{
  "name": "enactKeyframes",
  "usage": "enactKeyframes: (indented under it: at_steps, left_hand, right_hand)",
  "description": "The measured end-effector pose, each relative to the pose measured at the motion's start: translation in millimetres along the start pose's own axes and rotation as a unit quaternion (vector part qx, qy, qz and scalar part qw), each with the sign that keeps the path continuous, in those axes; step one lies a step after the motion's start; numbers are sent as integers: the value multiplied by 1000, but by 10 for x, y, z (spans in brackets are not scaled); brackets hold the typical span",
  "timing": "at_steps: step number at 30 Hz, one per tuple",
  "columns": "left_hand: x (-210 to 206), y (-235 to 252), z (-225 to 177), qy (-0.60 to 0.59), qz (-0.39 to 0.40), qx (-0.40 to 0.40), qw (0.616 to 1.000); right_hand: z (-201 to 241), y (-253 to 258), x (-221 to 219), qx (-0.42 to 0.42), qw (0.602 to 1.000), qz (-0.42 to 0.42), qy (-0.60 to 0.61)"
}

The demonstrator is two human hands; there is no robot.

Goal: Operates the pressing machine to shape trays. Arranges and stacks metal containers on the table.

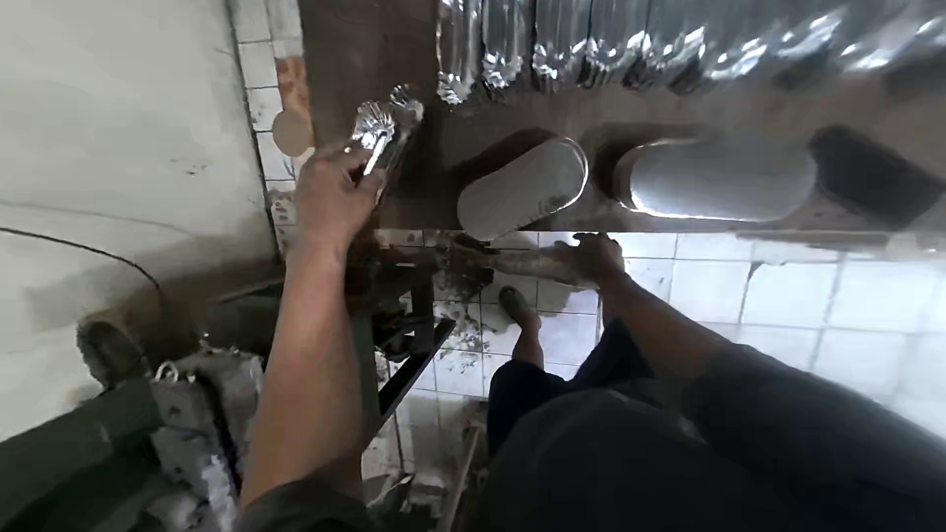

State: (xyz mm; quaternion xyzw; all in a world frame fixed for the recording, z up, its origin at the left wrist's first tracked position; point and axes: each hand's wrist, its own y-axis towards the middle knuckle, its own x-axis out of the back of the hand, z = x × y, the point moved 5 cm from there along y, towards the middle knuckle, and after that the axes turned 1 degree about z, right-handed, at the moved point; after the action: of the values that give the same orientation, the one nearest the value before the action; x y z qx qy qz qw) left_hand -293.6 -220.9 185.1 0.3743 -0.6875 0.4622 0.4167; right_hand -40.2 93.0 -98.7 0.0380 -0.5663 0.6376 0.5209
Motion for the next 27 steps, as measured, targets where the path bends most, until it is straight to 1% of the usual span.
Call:
enactKeyframes:
  at_steps: [2, 3, 5, 8, 9, 12, 14, 15, 17, 18, 19, 20, 21, 22, 23, 24, 25, 26, 27]
  left_hand:
    - [-126, 205, -83, 5, 42, 27, 999]
    - [-219, 227, -115, 4, 65, 46, 997]
    - [-347, 255, -154, 16, 83, 68, 994]
    - [-378, 325, -172, 50, 66, 85, 993]
    - [-355, 361, -181, 54, 64, 88, 993]
    - [-270, 368, -207, 9, 63, 119, 991]
    - [-227, 381, -159, -26, 64, 126, 990]
    - [-223, 363, -139, -44, 70, 123, 989]
    - [-186, 296, -137, -56, 90, 122, 987]
    - [-135, 236, -170, -50, 82, 120, 988]
    - [-52, 164, -269, -48, 62, 115, 990]
    - [62, 102, -447, -56, 23, 100, 993]
    - [178, 39, -696, -72, -22, 80, 994]
    - [245, -33, -987, -91, -57, 45, 993]
    - [223, -109, -1286, -102, -68, -4, 992]
    - [103, -175, -1574, -101, -54, -66, 991]
    - [-90, -214, -1821, -70, -17, -112, 991]
    - [-311, -233, -2016, -21, 22, -132, 991]
    - [-530, -234, -2134, 23, 60, -130, 989]
  right_hand:
    - [-51, 111, 42, 5, 1000, -5, 28]
    - [-73, 119, 49, 5, 999, -4, 34]
    - [-106, 135, 41, -5, 999, -4, 38]
    - [-79, 90, 82, -15, 999, 11, 49]
    - [-41, 58, 113, -3, 999, 4, 45]
    - [108, -163, 196, 30, 999, 10, 32]
    - [188, -274, 316, 77, 995, 36, 41]
    - [192, -328, 366, 119, 990, 57, 40]
    - [104, -431, 481, 204, 974, 87, 53]
    - [-19, -519, 552, 221, 967, 95, 84]
    - [-209, -619, 612, 221, 963, 99, 115]
    - [-436, -709, 689, 214, 964, 92, 131]
    - [-631, -837, 862, 203, 964, 90, 148]
    - [-765, -1031, 1141, 201, 959, 89, 178]
    - [-835, -1260, 1468, 222, 951, 72, 203]
    - [-836, -1495, 1808, 259, 940, 35, 219]
    - [-783, -1700, 2133, 307, 924, -31, 226]
    - [-699, -1844, 2420, 350, 905, -113, 216]
    - [-601, -1914, 2661, 382, 886, -189, 181]
